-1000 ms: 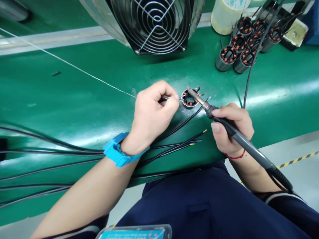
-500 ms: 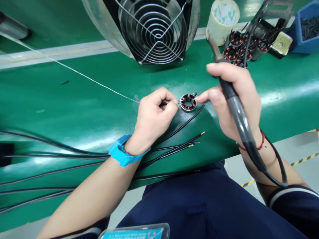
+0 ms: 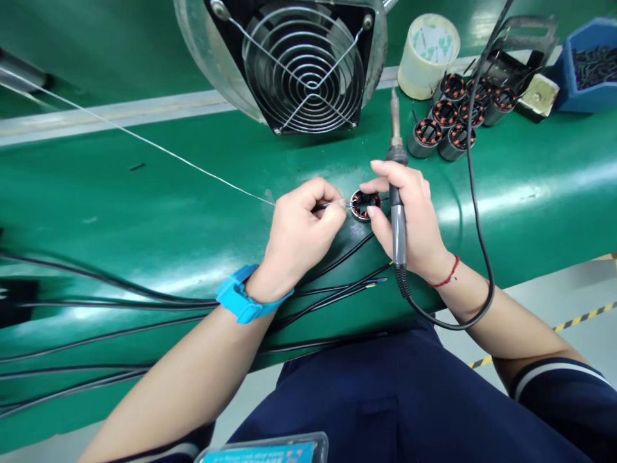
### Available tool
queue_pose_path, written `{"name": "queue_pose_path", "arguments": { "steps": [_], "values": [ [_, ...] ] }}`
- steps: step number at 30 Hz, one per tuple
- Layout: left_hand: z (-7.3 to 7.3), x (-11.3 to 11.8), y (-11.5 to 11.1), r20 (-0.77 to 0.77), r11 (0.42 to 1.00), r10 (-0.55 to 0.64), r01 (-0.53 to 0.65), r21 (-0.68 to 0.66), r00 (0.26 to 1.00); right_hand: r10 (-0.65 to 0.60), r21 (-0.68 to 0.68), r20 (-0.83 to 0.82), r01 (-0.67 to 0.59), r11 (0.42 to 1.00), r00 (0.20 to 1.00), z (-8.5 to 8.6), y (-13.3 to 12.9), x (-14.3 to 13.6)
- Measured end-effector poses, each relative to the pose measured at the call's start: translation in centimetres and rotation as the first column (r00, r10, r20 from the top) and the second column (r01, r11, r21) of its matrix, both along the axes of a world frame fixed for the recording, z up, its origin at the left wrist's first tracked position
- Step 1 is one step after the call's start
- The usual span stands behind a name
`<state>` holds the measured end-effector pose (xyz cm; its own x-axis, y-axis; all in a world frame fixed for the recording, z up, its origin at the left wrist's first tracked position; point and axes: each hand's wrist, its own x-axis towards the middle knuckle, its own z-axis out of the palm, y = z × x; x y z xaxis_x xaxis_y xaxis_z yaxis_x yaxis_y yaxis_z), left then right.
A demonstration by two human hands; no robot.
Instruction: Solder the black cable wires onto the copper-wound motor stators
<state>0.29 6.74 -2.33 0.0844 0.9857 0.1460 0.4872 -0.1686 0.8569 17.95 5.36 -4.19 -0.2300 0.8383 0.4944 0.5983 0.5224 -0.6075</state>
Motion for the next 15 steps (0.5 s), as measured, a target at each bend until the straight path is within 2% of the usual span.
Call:
{"name": "queue_pose_path", "arguments": {
  "steps": [4,10,15],
  "values": [
    [0.1,-0.1,0.1,0.025,0.999,-0.007,0.008,-0.031,1.000,0.043,0.019,-0.015,-0.042,0.999,0.999,0.0,0.0,-0.2],
    [0.5,-0.3,-0.1,0.062,0.993,-0.030,0.037,-0.111,0.998,-0.051,-0.009,-0.022,0.050,0.999,0.998,-0.2,-0.3,-0.7],
    [0.6,-0.6,-0.5,0.088,0.990,-0.065,0.075,-0.121,0.994,-0.037,-0.007,-0.013,0.037,0.999,0.999,0.1,-0.2,-1.1]
  ]
}}
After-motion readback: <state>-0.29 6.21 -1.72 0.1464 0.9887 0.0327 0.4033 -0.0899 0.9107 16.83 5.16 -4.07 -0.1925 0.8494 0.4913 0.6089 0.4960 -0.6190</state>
